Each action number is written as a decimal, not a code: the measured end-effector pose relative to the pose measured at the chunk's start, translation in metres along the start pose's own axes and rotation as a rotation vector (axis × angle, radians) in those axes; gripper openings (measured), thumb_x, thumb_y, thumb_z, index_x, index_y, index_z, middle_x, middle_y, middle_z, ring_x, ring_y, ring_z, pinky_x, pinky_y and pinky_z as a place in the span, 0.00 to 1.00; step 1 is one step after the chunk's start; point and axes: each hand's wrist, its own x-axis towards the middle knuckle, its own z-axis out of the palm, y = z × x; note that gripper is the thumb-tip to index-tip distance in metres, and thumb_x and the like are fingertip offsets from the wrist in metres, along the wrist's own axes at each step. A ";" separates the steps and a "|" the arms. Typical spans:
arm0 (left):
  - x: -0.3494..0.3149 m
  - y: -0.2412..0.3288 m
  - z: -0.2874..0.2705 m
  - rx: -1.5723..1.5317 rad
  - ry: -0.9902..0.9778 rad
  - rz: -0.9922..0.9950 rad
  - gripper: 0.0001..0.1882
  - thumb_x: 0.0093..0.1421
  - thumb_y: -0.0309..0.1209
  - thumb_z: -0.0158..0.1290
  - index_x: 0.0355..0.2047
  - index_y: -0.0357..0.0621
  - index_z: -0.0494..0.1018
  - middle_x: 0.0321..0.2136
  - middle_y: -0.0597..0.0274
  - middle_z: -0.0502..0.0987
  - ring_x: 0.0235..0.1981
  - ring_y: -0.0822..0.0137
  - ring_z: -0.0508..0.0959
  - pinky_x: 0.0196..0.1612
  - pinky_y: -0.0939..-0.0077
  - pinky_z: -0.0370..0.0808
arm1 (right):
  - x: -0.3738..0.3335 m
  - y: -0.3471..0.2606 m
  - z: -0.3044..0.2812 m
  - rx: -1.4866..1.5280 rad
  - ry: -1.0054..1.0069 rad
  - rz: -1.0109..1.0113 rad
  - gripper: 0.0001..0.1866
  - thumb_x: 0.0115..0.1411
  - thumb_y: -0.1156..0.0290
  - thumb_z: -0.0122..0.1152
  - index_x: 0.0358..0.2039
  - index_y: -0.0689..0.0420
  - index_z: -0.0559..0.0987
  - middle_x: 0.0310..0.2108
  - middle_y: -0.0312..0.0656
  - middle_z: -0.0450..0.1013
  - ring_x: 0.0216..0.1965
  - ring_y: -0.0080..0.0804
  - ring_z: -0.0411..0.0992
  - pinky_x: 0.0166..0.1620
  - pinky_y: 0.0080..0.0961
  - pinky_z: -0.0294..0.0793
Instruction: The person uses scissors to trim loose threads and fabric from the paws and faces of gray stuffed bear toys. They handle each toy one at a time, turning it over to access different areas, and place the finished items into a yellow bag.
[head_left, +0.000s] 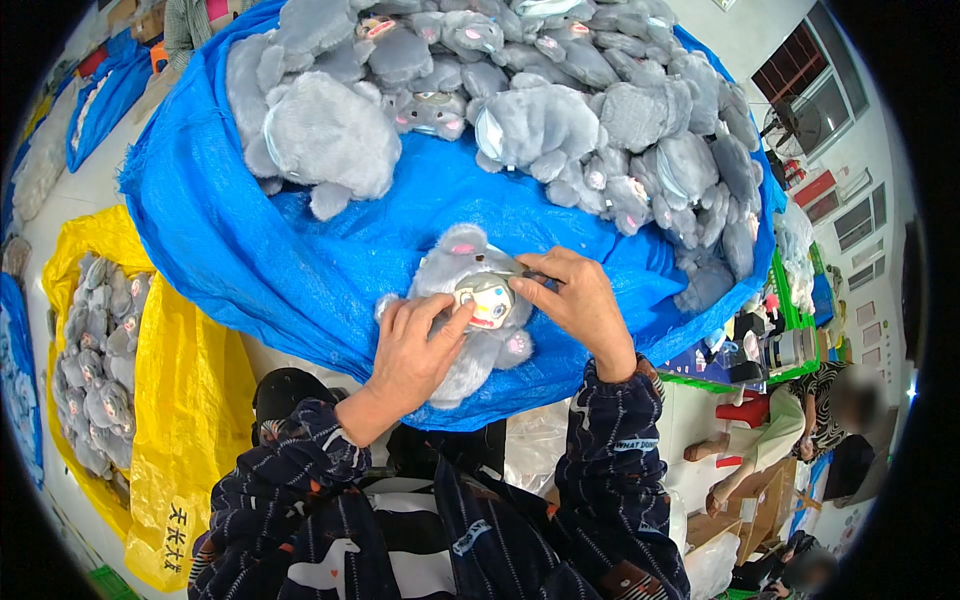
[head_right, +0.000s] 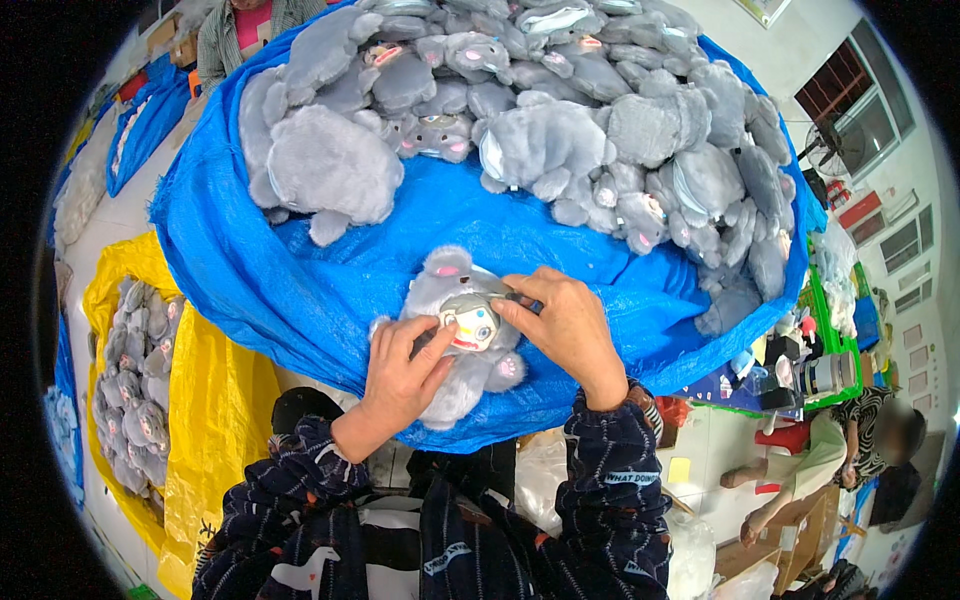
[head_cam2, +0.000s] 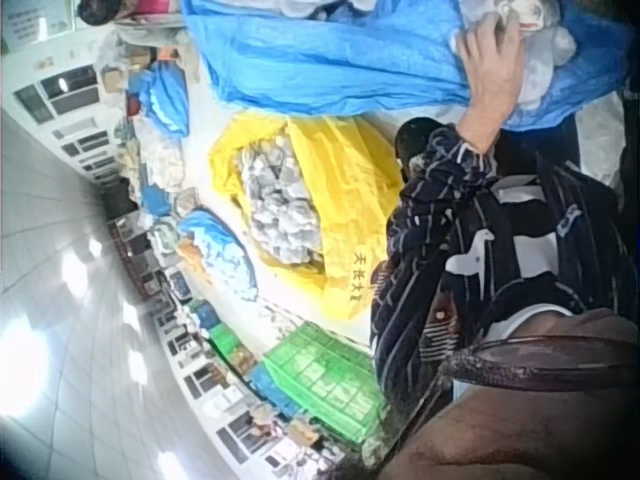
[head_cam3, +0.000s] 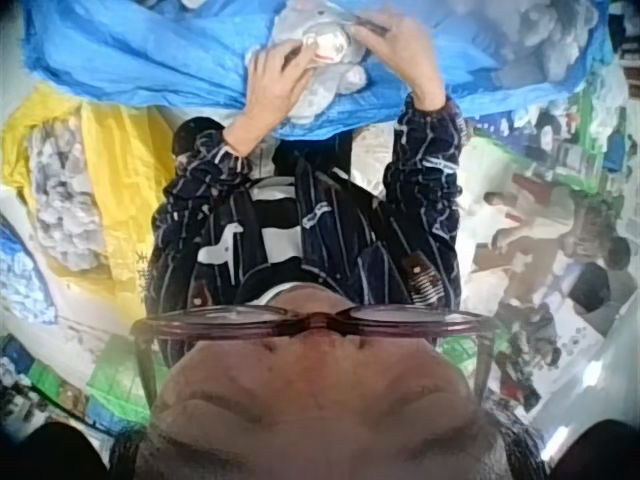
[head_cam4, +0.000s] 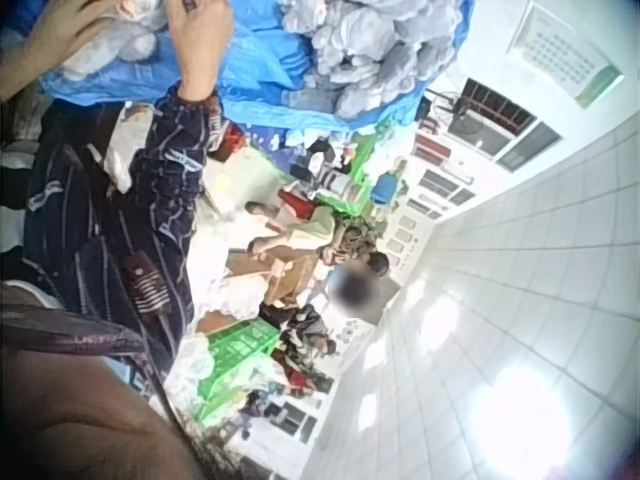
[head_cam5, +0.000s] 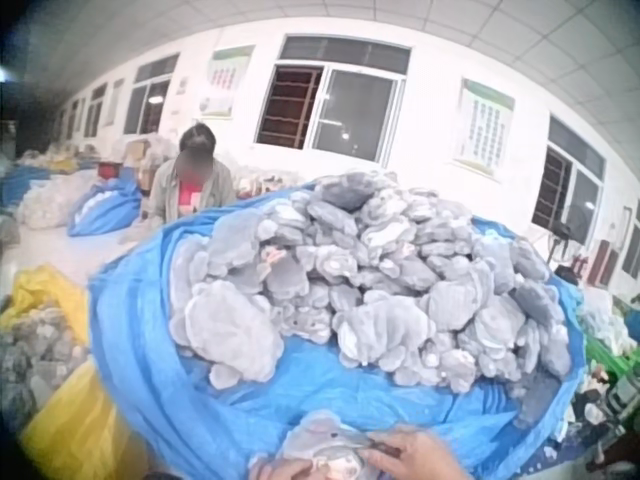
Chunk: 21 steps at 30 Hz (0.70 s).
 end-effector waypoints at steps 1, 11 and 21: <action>0.000 0.000 0.000 0.000 -0.001 -0.001 0.30 0.44 0.24 0.62 0.50 0.46 0.70 0.44 0.54 0.68 0.42 0.53 0.70 0.46 0.58 0.65 | 0.000 0.000 0.001 -0.004 0.002 0.002 0.16 0.51 0.59 0.65 0.37 0.56 0.82 0.25 0.44 0.74 0.24 0.40 0.72 0.27 0.33 0.69; 0.000 0.000 -0.001 0.004 -0.008 0.002 0.30 0.45 0.24 0.61 0.51 0.46 0.70 0.44 0.55 0.68 0.42 0.54 0.70 0.46 0.58 0.65 | 0.010 0.003 0.004 0.018 -0.003 -0.069 0.15 0.52 0.64 0.66 0.37 0.61 0.81 0.25 0.47 0.74 0.22 0.36 0.70 0.25 0.28 0.67; -0.001 -0.001 0.002 0.010 -0.014 0.003 0.28 0.46 0.25 0.60 0.51 0.46 0.70 0.45 0.55 0.67 0.43 0.54 0.69 0.47 0.57 0.65 | 0.007 -0.004 0.000 -0.009 -0.025 -0.020 0.15 0.53 0.64 0.65 0.36 0.62 0.81 0.25 0.47 0.74 0.23 0.33 0.71 0.27 0.26 0.67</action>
